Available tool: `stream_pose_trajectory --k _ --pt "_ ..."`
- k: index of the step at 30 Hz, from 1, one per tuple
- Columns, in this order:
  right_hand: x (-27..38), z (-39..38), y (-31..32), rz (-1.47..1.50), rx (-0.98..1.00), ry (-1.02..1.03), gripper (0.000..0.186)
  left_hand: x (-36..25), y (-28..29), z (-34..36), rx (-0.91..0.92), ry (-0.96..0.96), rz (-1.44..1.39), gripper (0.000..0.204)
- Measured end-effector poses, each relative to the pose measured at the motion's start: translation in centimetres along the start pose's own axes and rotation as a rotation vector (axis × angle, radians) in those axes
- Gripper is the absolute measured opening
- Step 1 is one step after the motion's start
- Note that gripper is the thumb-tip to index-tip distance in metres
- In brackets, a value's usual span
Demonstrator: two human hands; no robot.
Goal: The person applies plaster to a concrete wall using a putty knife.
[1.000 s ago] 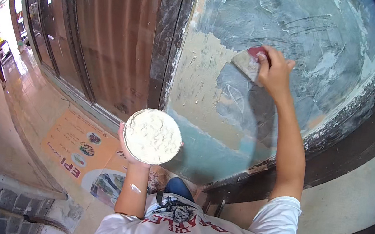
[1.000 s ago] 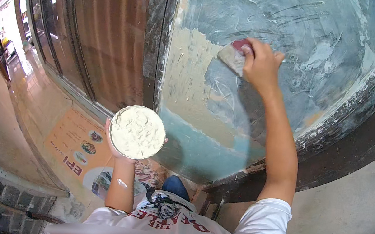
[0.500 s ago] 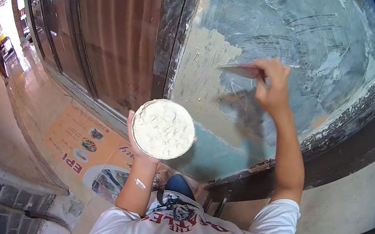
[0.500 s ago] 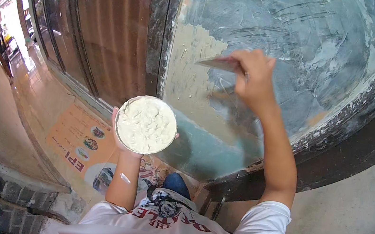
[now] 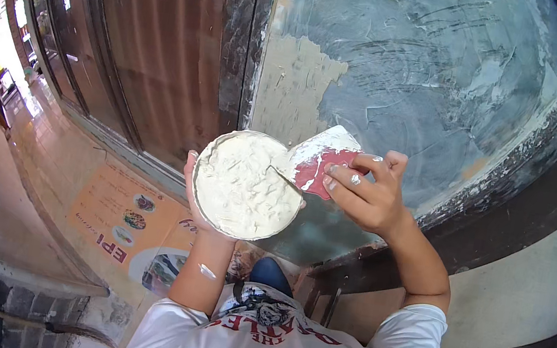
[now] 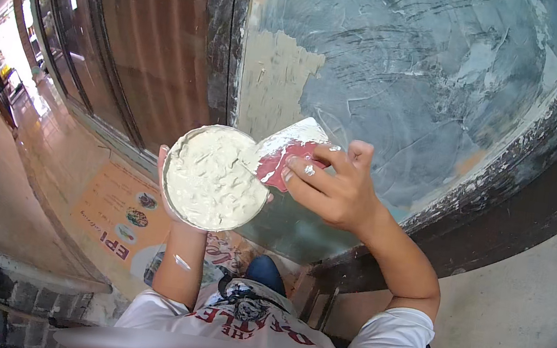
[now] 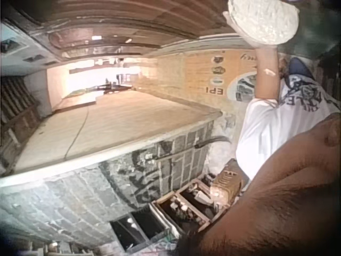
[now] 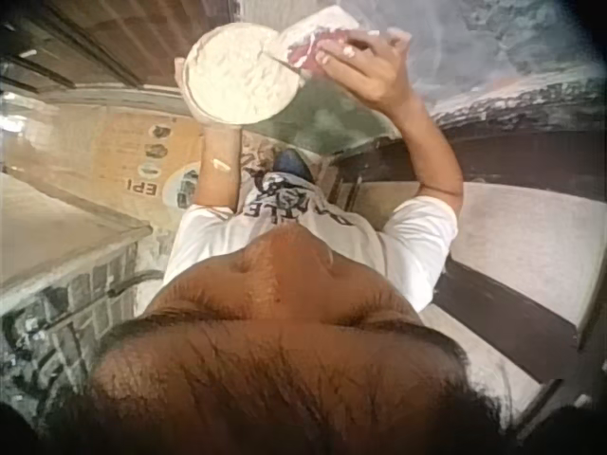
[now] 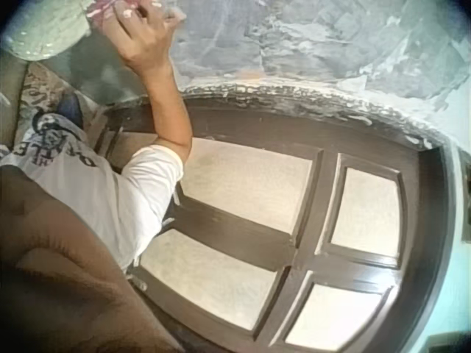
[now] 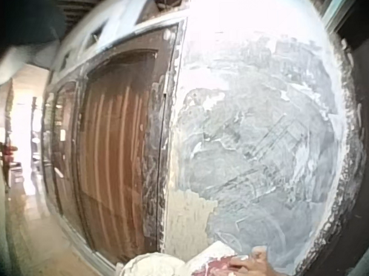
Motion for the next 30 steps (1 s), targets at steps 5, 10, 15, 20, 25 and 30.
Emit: stream_pose_trajectory --k 5,10,15,20,25,30 --pt "-0.1 -0.9 -0.1 -0.024 0.005 -0.018 0.019 0.6 -0.4 0.2 0.054 0.046 0.028 0.073" --pt "0.3 -1.0 -0.2 -0.034 0.016 -0.007 0.019 0.6 -0.3 0.2 0.061 0.015 0.023 0.072" --pt "0.2 -1.2 -0.8 -0.035 -0.004 0.000 0.019 0.6 0.2 0.3 -0.028 0.004 0.109 0.071" --pt "0.3 -1.2 -1.3 -0.019 -0.017 0.011 0.020 0.7 -0.2 0.2 -0.048 -0.005 0.111 0.074" --pt "0.3 -1.3 -2.2 0.039 -0.027 0.033 0.022 0.4 -0.4 0.2 -0.057 0.002 0.126 0.075" --pt "0.5 -1.3 -2.6 0.044 -0.039 0.023 0.019 0.4 0.1 0.2 -0.043 -0.012 0.076 0.076"
Point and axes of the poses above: each hand's wrist, its own z-axis towards the middle knuckle, its own y-axis out of the back of the hand, x = y × z, the point moved 1 cm from there along z, towards the middle knuckle, and after that the axes turned 11 degrees about z, right-handed, at the moved point
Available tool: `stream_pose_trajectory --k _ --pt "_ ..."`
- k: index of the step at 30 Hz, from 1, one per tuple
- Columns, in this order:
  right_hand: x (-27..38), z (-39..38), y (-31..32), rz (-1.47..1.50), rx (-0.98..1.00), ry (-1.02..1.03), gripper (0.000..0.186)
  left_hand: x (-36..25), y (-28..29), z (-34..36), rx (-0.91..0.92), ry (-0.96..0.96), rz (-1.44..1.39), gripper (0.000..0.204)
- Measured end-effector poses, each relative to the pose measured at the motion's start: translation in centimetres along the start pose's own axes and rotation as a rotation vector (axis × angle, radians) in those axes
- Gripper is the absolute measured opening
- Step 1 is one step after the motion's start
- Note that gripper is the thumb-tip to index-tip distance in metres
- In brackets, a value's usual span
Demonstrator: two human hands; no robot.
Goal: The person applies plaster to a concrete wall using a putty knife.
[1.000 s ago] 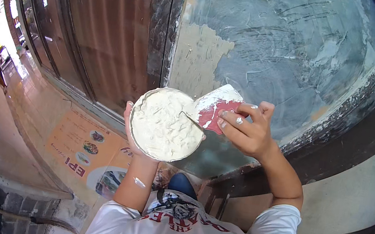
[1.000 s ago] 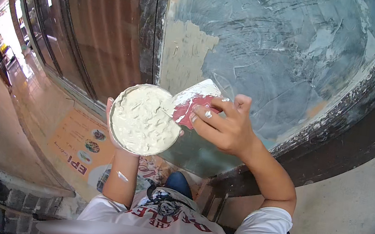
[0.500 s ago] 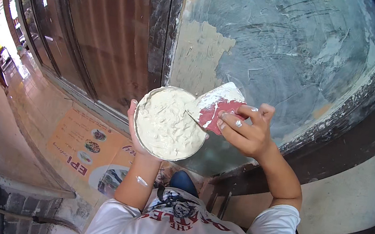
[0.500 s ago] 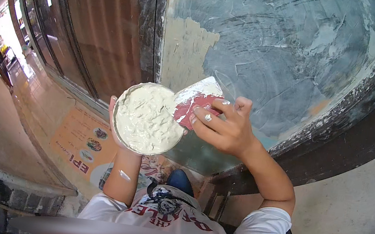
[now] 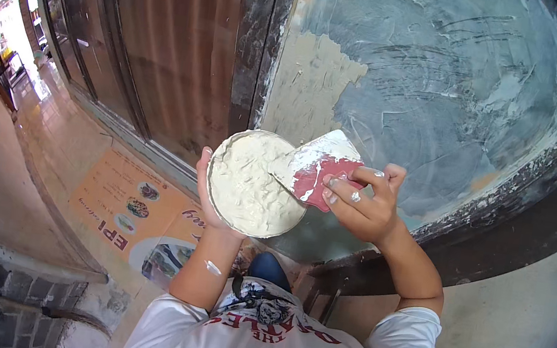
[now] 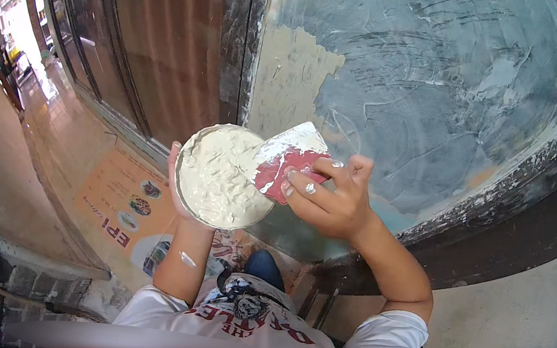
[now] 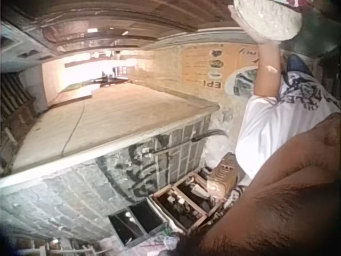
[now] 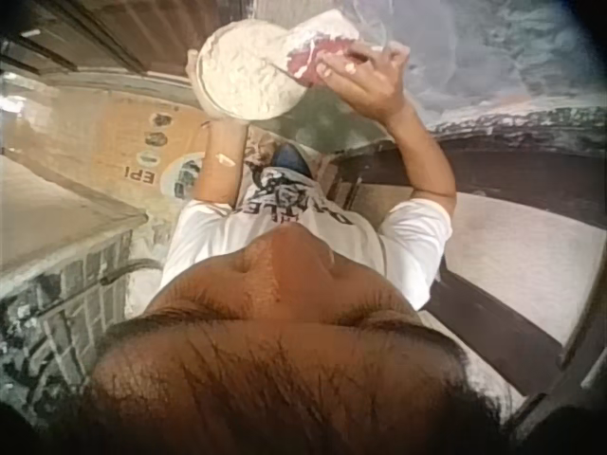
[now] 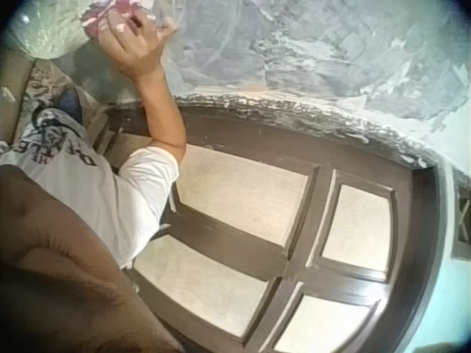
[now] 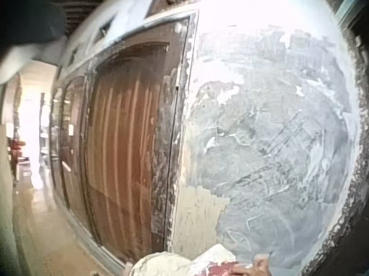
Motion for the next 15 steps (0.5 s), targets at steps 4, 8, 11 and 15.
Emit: stream_pose_trajectory --k 4,8,11,15 --pt "0.0 0.0 0.3 -0.019 0.000 -0.040 0.019 0.0 0.4 0.2 -0.019 -0.013 0.034 0.075" --pt "-0.3 -0.2 0.3 -0.028 -0.014 -0.058 0.026 0.1 1.0 0.2 -0.061 -0.014 -0.001 0.076" --pt "-1.4 0.0 0.5 -0.054 -0.056 -0.143 0.032 0.2 1.2 0.2 -0.001 0.018 -0.010 0.077" --pt "-5.2 0.4 1.9 -0.145 -0.129 -0.302 0.030 0.5 2.0 0.6 -0.128 0.061 0.092 0.079"
Point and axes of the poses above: each hand's wrist, its own z-axis towards the middle knuckle, its own y-axis out of the back of the hand, x = y × z, the point moved 1 cm from there along z, towards the middle knuckle, and after that the axes turned 11 degrees about z, right-handed, at the moved point
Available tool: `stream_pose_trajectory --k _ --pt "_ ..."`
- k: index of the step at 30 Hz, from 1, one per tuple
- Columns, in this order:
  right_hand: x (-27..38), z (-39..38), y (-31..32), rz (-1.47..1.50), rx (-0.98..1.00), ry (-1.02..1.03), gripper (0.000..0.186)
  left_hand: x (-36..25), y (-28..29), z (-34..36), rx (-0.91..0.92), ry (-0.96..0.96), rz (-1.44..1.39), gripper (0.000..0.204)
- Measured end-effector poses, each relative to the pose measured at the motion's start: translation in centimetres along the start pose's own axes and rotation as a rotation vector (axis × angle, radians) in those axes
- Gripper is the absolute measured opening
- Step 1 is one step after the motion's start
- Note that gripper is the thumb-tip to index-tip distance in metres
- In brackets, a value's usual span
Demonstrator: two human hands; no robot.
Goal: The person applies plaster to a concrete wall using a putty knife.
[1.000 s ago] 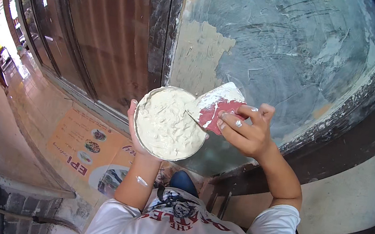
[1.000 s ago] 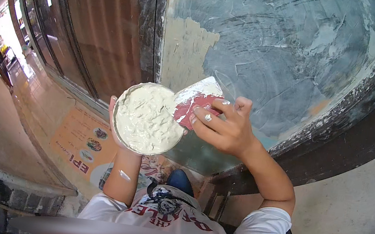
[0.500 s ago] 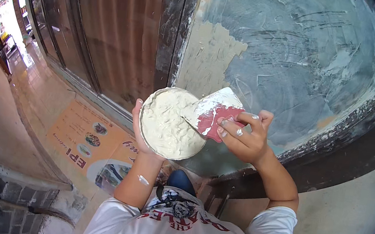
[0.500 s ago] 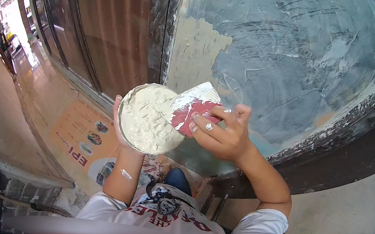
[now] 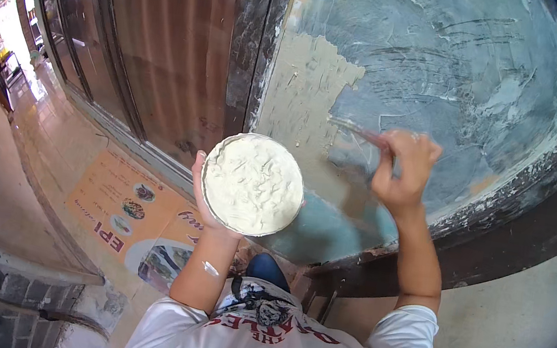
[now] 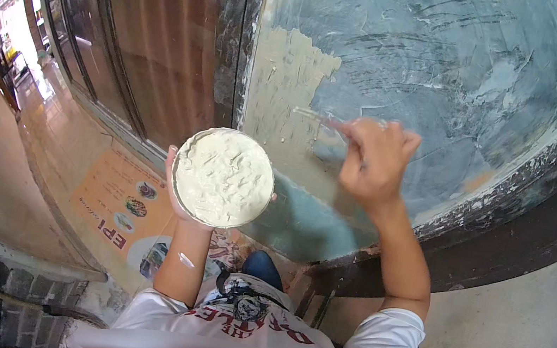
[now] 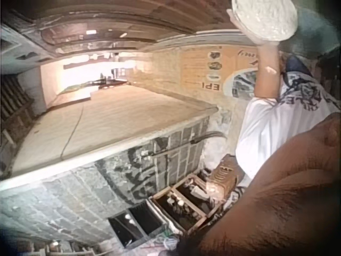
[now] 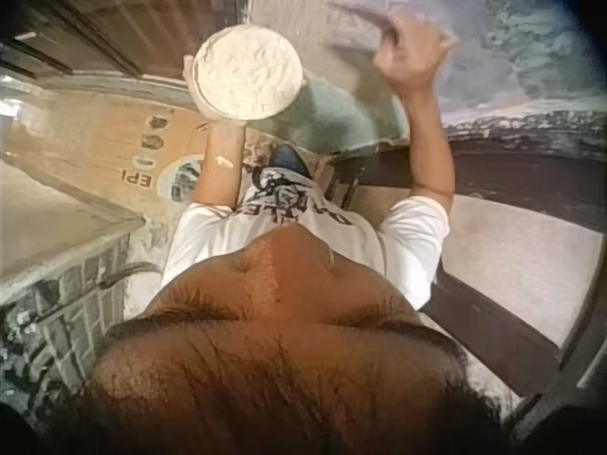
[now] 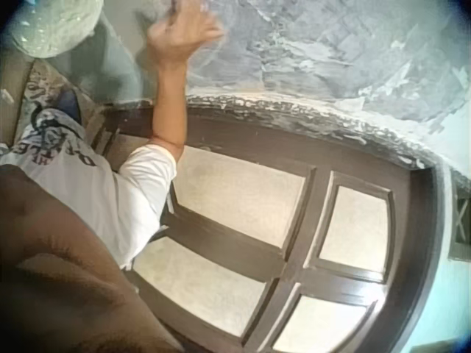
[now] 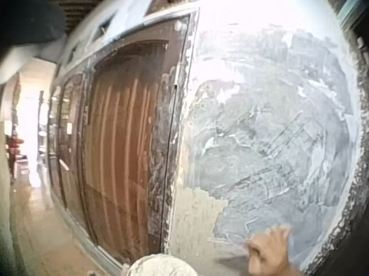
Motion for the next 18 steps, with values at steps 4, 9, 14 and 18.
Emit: stream_pose_trajectory --k 4,9,14,18 --pt "-4.0 2.0 -0.3 -0.055 -0.083 -0.237 0.019 0.2 0.8 0.4 -0.084 -0.032 0.029 0.081" --pt "-6.5 3.2 -1.5 -0.212 -0.050 -0.270 0.020 0.2 0.6 0.9 -0.012 -0.023 -0.005 0.079" --pt "-8.3 3.6 -2.5 -0.314 -0.031 -0.280 0.021 0.0 0.0 1.5 0.080 -0.025 -0.031 0.079" --pt "-8.7 4.0 -1.9 -0.316 -0.069 -0.301 0.022 -0.1 1.2 2.1 -0.035 -0.050 -0.014 0.079"
Point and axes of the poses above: each hand's wrist, its own z-axis towards the middle knuckle, its own y-axis out of the back of the hand, x = y × z, the point moved 1 cm from there along z, towards the middle knuckle, and after that the axes turned 11 degrees about z, right-handed, at the moved point
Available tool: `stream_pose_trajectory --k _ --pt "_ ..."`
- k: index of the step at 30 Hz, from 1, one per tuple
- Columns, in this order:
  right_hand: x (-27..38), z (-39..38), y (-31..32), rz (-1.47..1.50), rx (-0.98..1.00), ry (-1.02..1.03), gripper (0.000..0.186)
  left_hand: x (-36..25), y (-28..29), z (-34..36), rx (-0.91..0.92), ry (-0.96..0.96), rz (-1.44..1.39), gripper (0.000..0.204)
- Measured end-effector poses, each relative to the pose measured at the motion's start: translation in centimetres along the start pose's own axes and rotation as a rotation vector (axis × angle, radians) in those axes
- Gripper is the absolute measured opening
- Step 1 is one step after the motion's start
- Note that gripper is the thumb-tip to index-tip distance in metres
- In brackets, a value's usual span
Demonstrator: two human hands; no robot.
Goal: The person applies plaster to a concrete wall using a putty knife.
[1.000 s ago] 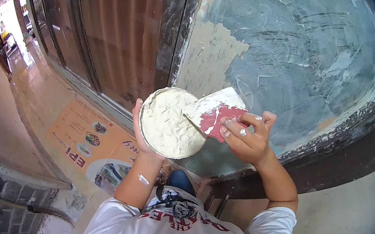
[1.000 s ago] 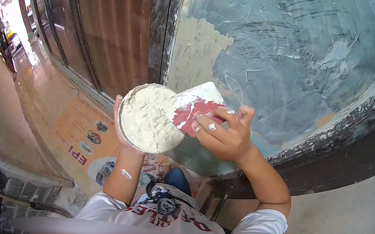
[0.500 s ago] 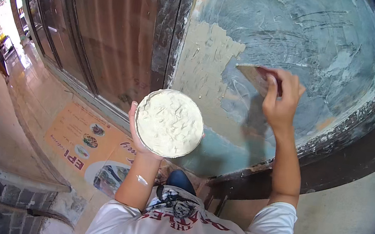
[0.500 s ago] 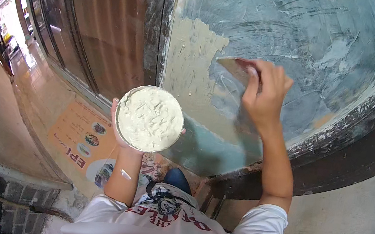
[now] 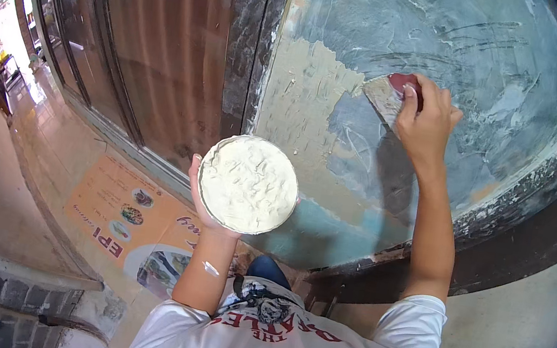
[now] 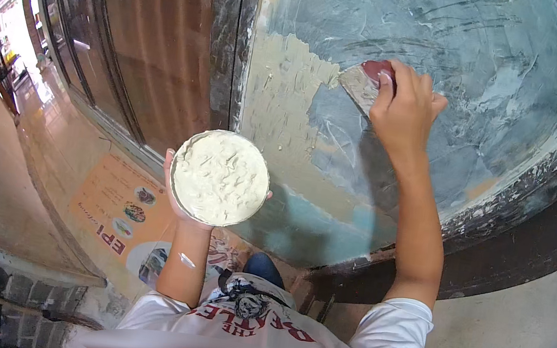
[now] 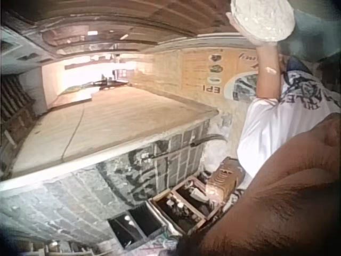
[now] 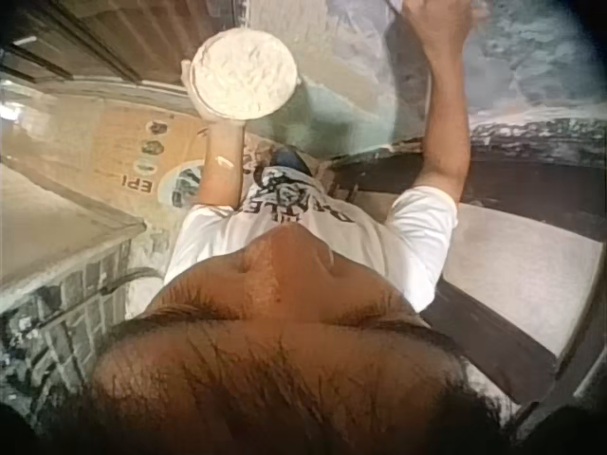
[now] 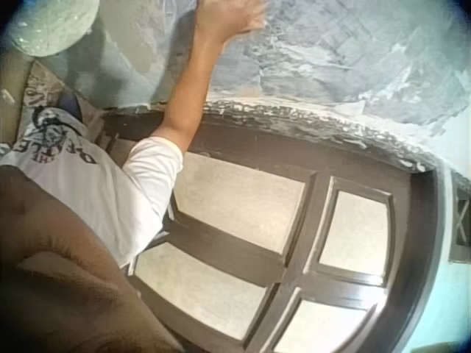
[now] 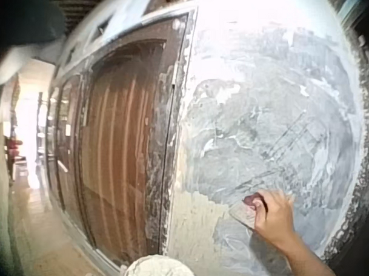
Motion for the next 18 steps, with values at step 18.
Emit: stream_pose_trajectory --k 18 --pt "0.0 -0.3 -0.8 0.029 0.061 0.053 0.023 0.1 0.1 1.1 0.007 -0.019 0.013 0.077"
Point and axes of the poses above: each hand's wrist, its own z-axis towards the middle knuckle, its own y-axis out of the back of the hand, x = y × z, the point moved 1 cm from there along z, towards the middle knuckle, and after that the axes turned 11 degrees about z, right-handed, at the moved point
